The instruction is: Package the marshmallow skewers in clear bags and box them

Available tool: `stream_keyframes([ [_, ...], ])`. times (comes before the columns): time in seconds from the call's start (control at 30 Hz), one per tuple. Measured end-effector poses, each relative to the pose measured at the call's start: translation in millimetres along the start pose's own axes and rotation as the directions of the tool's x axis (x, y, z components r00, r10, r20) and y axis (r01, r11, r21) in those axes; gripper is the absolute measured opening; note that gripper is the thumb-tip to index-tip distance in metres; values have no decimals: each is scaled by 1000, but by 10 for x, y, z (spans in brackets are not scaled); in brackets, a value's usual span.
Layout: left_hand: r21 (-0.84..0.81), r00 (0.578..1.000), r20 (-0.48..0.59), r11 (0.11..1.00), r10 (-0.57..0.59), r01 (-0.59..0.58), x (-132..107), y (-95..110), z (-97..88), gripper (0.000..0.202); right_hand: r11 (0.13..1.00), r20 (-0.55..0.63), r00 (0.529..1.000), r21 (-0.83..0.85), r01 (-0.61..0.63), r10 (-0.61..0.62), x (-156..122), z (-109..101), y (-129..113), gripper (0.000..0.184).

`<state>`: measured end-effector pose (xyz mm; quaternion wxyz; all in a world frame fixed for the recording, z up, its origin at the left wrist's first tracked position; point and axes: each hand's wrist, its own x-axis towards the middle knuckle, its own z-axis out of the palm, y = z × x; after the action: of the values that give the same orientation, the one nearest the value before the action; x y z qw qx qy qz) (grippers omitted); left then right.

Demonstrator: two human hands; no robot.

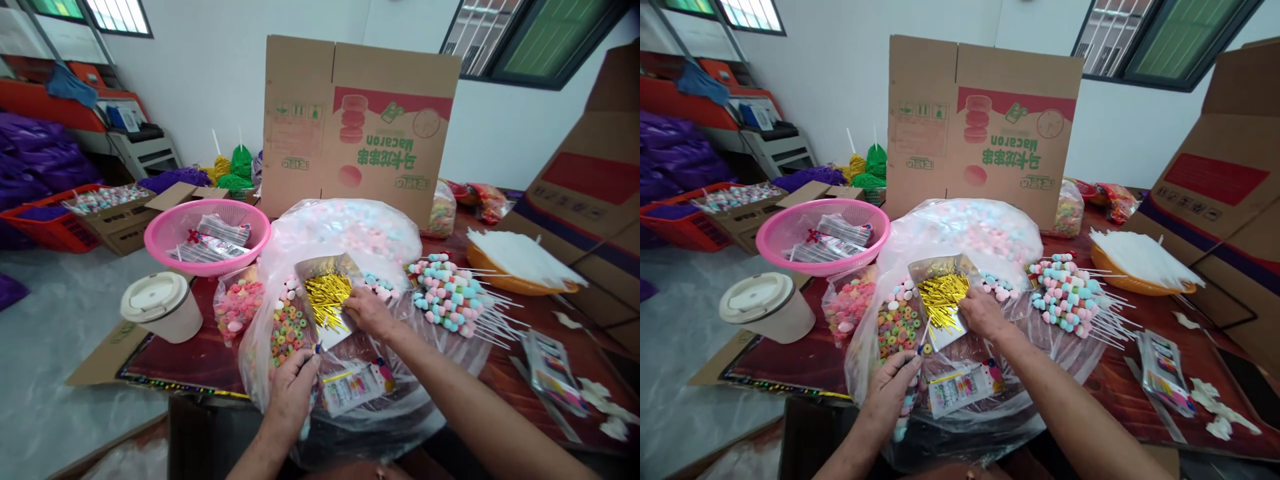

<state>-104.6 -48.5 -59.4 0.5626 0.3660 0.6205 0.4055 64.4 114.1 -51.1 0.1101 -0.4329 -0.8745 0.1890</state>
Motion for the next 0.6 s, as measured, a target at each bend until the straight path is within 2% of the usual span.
stream_keyframes([
  [0.07, -169, 994, -54, 982, -94, 84, 74, -19, 17, 35, 996, 12, 1000, -87, -4, 5, 78, 70, -15, 14],
  [0.13, -246, 990, -66, 963, -126, 106, 128, -23, 6, 39, 988, 1, 1000, -151, -18, 19, 51, 100, -89, 16],
  [0.3, -244, 992, -89, 967, -95, 71, 172, 81, 28, 38, 978, -29, 993, -172, -115, 112, -148, -46, -253, 17],
  [0.4, -313, 999, -32, 950, -3, -8, 106, 146, 178, 32, 971, -19, 974, -78, -226, 225, -197, -199, -242, 16],
  [0.47, -374, 999, -26, 926, 37, -44, 27, 172, 290, 31, 961, -29, 960, 21, -277, 278, -234, -305, -235, 27],
  [0.6, -406, 995, -54, 908, 86, -101, -143, 263, 433, 29, 935, -49, 963, 258, -244, 265, -474, -483, -410, 29],
])
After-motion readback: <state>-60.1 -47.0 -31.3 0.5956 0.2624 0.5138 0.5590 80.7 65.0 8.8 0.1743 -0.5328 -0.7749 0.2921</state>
